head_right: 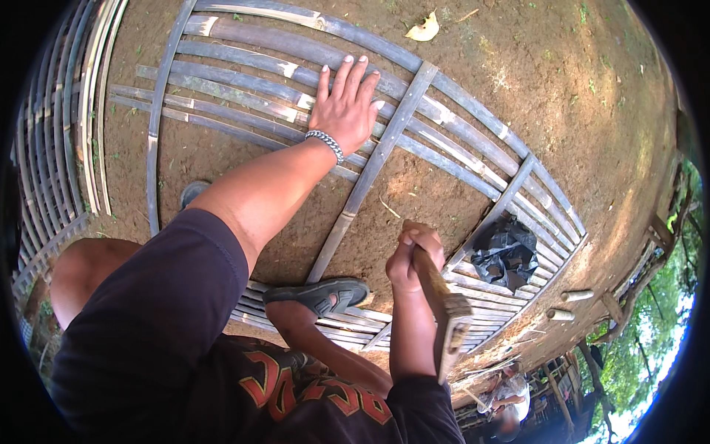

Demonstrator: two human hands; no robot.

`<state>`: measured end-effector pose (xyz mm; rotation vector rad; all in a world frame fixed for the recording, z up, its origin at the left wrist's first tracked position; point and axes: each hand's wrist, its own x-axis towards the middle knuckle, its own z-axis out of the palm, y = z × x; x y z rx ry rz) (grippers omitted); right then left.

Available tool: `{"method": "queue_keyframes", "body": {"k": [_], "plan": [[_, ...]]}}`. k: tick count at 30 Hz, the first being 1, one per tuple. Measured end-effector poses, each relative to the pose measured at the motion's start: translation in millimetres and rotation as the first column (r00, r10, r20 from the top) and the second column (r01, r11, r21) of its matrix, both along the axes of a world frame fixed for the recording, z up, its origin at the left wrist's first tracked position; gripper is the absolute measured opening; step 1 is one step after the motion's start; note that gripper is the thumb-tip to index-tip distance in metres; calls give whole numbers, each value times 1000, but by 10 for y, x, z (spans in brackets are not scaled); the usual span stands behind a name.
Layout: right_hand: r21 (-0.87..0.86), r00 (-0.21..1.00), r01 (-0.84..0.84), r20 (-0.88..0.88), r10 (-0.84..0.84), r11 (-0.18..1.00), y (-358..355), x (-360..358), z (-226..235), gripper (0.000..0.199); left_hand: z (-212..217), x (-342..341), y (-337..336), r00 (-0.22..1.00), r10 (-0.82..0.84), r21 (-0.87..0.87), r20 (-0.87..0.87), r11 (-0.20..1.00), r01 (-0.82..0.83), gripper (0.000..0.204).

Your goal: The person assembles a bamboo structure by placing thin bamboo strips onto a larger frame laid on the ground. They use a hammer to drive nails into the intersections of the strips and frame to secure them in place.

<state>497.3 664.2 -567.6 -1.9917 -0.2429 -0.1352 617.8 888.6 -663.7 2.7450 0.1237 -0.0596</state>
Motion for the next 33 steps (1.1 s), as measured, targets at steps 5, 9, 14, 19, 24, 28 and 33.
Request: {"method": "queue_keyframes", "body": {"k": [5,9,14,19,24,28,33], "plan": [[-534,809,-95,-533,-248,840,-186,2,-225,14,-26,13,-55,1000,-3,-4,4,1000,3,56],[-250,956,104,-243,-167,963,-41,30,36,10,8,-16,11,1000,11,-5,3,1000,-11,56],[-559,824,-88,-506,-255,825,-107,-171,-306,11,-51,8,-41,998,2,-38,62,999,0,55],[-180,994,96,-28,-103,979,-48,-144,-218,16,45,46,8,999,1,-41,43,999,1,56],[-493,822,-17,-503,-269,870,-23,-119,-250,11,-50,4,-2,998,10,-39,69,999,-8,55],[-499,775,-134,-592,-223,856,-152,-176,-388,11,14,12,-16,996,11,-67,83,998,-5,55],[-529,822,-76,-513,-247,845,-176,-346,-281,14,-31,-51,36,990,30,-145,135,989,-10,51]]}}
